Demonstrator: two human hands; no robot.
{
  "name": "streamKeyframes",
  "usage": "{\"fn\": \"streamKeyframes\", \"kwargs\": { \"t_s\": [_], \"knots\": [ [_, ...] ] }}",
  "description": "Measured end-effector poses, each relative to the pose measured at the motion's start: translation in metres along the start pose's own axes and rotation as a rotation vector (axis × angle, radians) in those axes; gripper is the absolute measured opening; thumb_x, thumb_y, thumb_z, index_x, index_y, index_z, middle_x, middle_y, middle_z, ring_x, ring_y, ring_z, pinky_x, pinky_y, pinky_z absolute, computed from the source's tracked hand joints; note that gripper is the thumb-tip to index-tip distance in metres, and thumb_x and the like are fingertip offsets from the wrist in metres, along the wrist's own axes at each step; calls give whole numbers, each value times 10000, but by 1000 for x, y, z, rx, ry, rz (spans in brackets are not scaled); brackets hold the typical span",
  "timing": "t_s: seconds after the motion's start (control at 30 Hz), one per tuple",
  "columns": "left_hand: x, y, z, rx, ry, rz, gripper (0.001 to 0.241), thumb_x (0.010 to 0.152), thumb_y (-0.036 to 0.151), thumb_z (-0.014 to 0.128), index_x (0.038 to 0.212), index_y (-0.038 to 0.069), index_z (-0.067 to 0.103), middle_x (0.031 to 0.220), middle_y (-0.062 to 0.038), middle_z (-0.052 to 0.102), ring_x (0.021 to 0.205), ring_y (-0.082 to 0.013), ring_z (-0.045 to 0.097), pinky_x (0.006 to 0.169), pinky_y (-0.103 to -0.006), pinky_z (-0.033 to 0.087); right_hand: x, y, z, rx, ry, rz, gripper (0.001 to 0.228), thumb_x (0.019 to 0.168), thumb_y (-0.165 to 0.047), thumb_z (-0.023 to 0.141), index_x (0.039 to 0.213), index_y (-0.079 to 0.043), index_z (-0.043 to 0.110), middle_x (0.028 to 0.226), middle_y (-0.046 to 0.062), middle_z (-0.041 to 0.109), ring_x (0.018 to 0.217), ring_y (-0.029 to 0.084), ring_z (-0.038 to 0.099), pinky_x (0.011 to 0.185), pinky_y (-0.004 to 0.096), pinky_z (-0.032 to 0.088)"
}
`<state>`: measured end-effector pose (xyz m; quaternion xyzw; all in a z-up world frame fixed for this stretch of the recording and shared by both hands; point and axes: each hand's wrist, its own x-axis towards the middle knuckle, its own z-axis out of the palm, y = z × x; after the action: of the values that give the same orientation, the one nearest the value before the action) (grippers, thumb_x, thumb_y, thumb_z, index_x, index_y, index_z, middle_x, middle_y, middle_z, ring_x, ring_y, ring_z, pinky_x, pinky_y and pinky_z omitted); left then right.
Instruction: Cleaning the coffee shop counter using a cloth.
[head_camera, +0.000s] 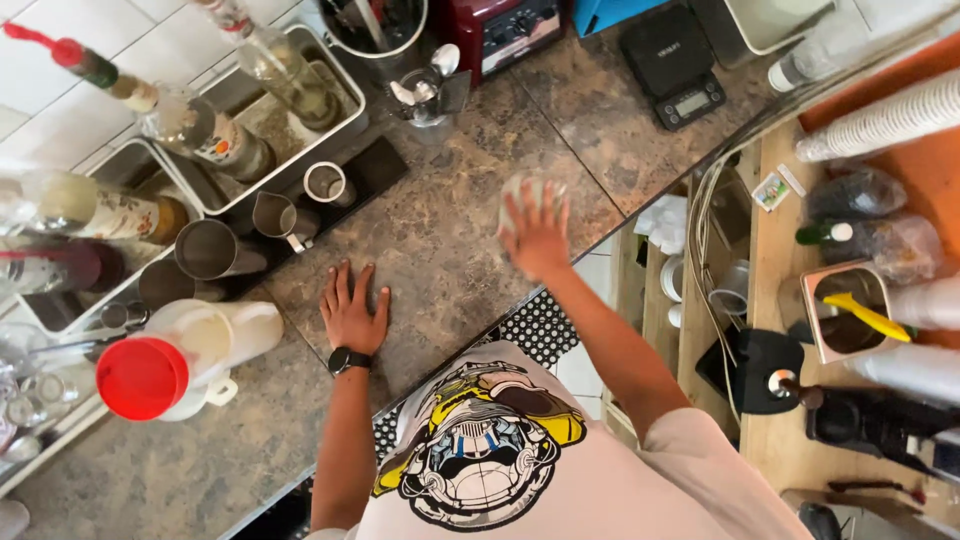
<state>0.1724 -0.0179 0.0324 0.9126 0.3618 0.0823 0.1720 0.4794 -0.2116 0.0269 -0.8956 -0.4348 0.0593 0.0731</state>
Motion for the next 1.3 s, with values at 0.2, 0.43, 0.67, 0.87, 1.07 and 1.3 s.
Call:
{"fn": "streamKeyframes", "kwargs": {
  "t_s": [0.2,0.43,0.67,0.87,1.07,1.3],
  "knots": [
    [2,-2,3,10,-5,-28,520,1047,573,483,1525,373,441,1644,-52,296,1556,-335,234,1234,-569,209,-46,48,34,-118,117,-36,661,986,-548,501,1609,-378,363,1700,139,269,1489,599,208,1164,776,39],
    [0,1,0,16,14,-3,505,1048,555,505,1513,365,458,1637,-61,307,1546,-349,247,1232,-576,209,33,62,-1,-6,130,321,603,1030,-657,353,1596,-449,347,1732,115,147,1548,523,68,1203,697,-17],
    [1,-2,6,33,23,27,526,1042,527,515,1520,309,481,1647,-102,312,1547,-372,251,1220,-576,215,-18,1,15,-5,-62,-22,613,1037,-585,360,1620,-410,284,1738,81,111,1551,515,72,1211,704,96],
    [3,1,4,30,-5,-1,533,1043,568,494,1518,329,465,1665,-70,269,1558,-352,214,1228,-584,191,-27,82,6,-53,42,117,665,978,-535,483,1613,-416,326,1733,122,151,1530,547,121,1179,747,97],
    [2,7,-1,18,-33,-22,511,1075,578,433,1530,346,431,1677,-50,227,1567,-333,175,1244,-576,166,35,78,-16,13,-40,438,650,1024,-567,343,1644,-388,260,1737,130,74,1554,499,-11,1211,716,43],
    [3,2,1,50,-43,23,512,1082,519,451,1547,308,415,1663,-100,239,1554,-379,199,1218,-600,207,-19,-11,-13,79,-232,-43,626,1046,-625,250,1625,-388,281,1751,36,-41,1577,431,-85,1238,652,-16]
  ]
}}
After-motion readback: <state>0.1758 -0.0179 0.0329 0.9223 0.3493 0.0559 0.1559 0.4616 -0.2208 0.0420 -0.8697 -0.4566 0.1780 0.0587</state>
